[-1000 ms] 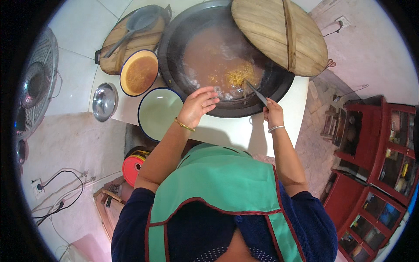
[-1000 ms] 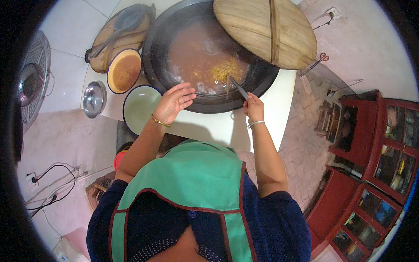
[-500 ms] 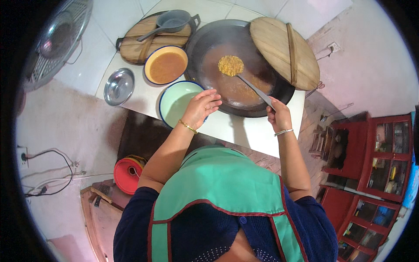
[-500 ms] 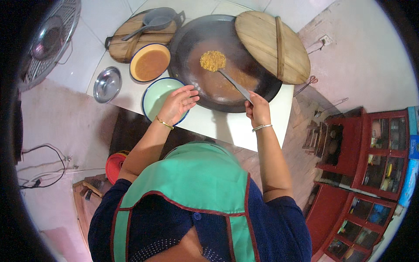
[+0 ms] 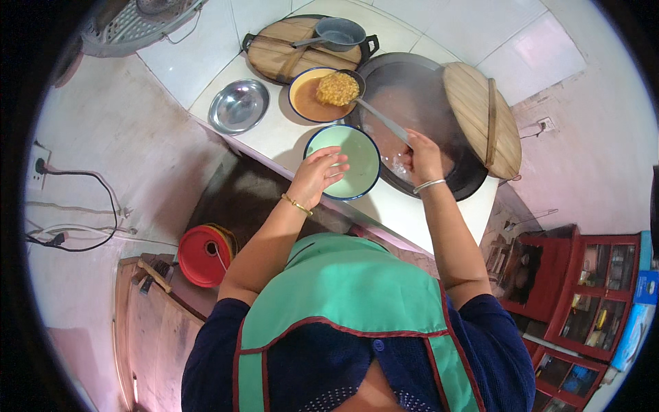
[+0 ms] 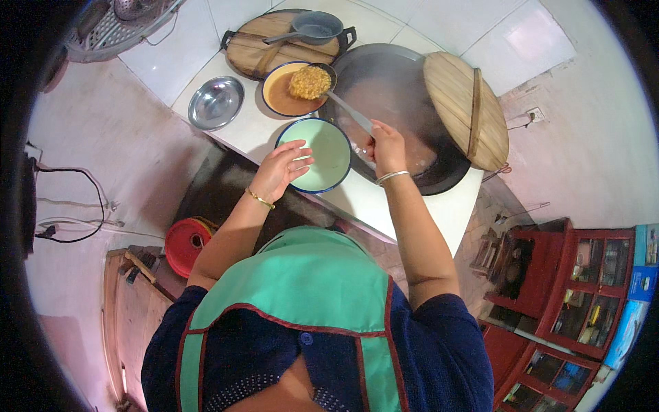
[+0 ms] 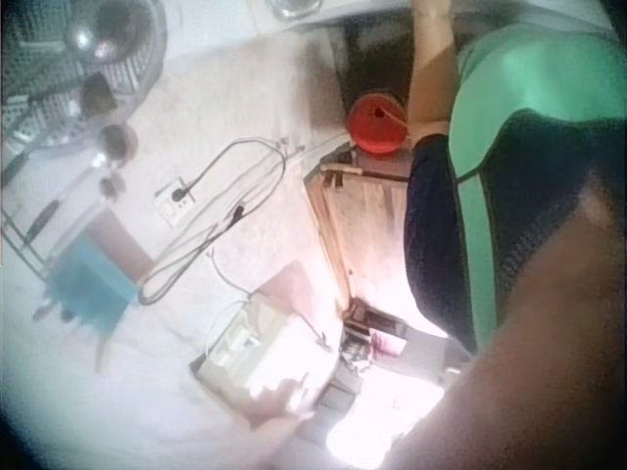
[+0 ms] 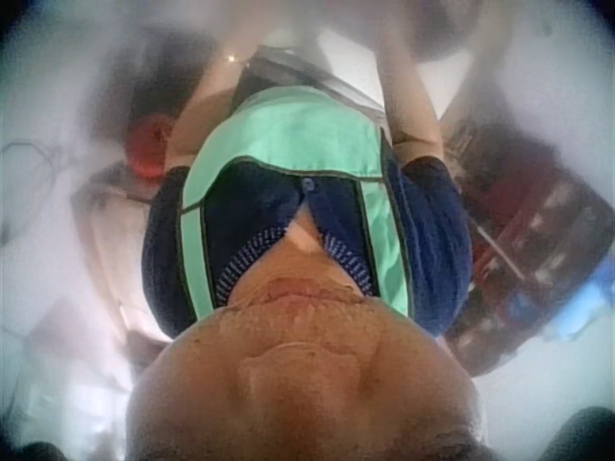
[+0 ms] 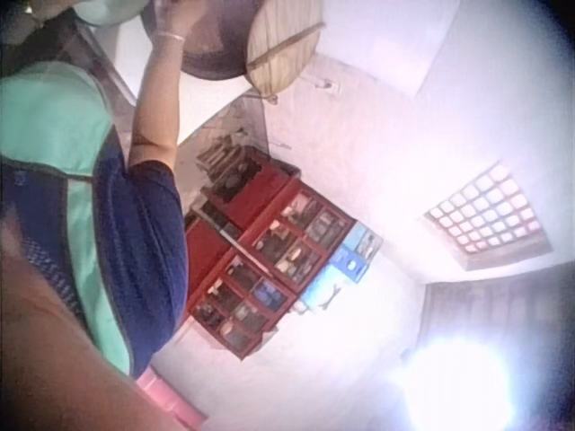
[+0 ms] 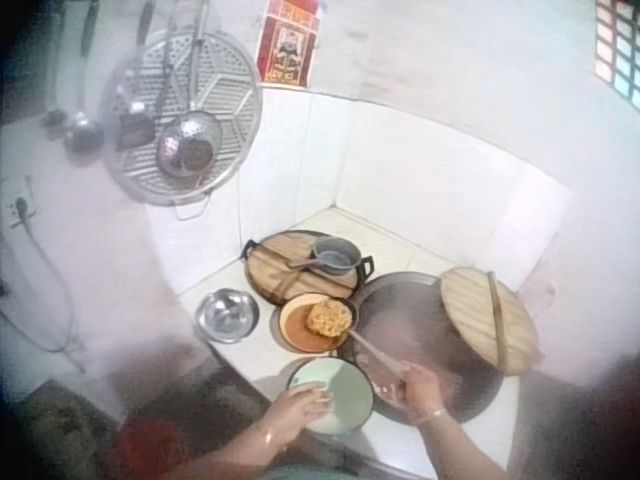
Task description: The person uses a ladle to transfer soup from a large pot into three bowls, wipes the counter with a cloth, and then carries one of the bowls outside into a courtyard.
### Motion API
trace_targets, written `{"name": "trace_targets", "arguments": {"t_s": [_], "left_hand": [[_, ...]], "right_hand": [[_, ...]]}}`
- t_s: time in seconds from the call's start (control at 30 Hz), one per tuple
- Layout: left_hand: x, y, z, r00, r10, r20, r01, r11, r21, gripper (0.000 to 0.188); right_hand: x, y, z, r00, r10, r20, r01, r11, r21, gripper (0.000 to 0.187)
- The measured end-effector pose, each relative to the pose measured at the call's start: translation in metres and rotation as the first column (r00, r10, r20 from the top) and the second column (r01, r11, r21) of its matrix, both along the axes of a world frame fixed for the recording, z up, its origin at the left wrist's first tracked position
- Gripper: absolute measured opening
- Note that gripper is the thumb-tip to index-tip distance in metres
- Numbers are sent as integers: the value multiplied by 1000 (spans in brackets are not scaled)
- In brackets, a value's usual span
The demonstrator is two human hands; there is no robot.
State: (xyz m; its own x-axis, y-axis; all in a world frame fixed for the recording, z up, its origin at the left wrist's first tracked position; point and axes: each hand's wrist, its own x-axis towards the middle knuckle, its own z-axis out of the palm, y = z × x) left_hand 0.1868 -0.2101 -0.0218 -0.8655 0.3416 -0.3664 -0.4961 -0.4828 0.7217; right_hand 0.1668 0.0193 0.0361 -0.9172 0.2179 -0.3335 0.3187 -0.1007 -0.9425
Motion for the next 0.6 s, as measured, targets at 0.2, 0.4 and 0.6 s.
{"name": "trace_targets", "arguments": {"t_s": [0.2, 0.4, 0.6], "left_hand": [[-5, 8, -4, 1000, -1, 32, 2, 1000, -19, 32], [-22, 54, -7, 995, -85, 57, 86, 996, -28, 32], [-32, 106, -12, 986, -136, 99, 145, 986, -81, 32]], "right_hand": [[4, 2, -38, 787, 443, -429, 253, 403, 880, 32], [21, 86, -59, 885, 231, -404, 292, 400, 869, 31], [42, 180, -116, 992, -70, -105, 124, 376, 918, 31]]}}
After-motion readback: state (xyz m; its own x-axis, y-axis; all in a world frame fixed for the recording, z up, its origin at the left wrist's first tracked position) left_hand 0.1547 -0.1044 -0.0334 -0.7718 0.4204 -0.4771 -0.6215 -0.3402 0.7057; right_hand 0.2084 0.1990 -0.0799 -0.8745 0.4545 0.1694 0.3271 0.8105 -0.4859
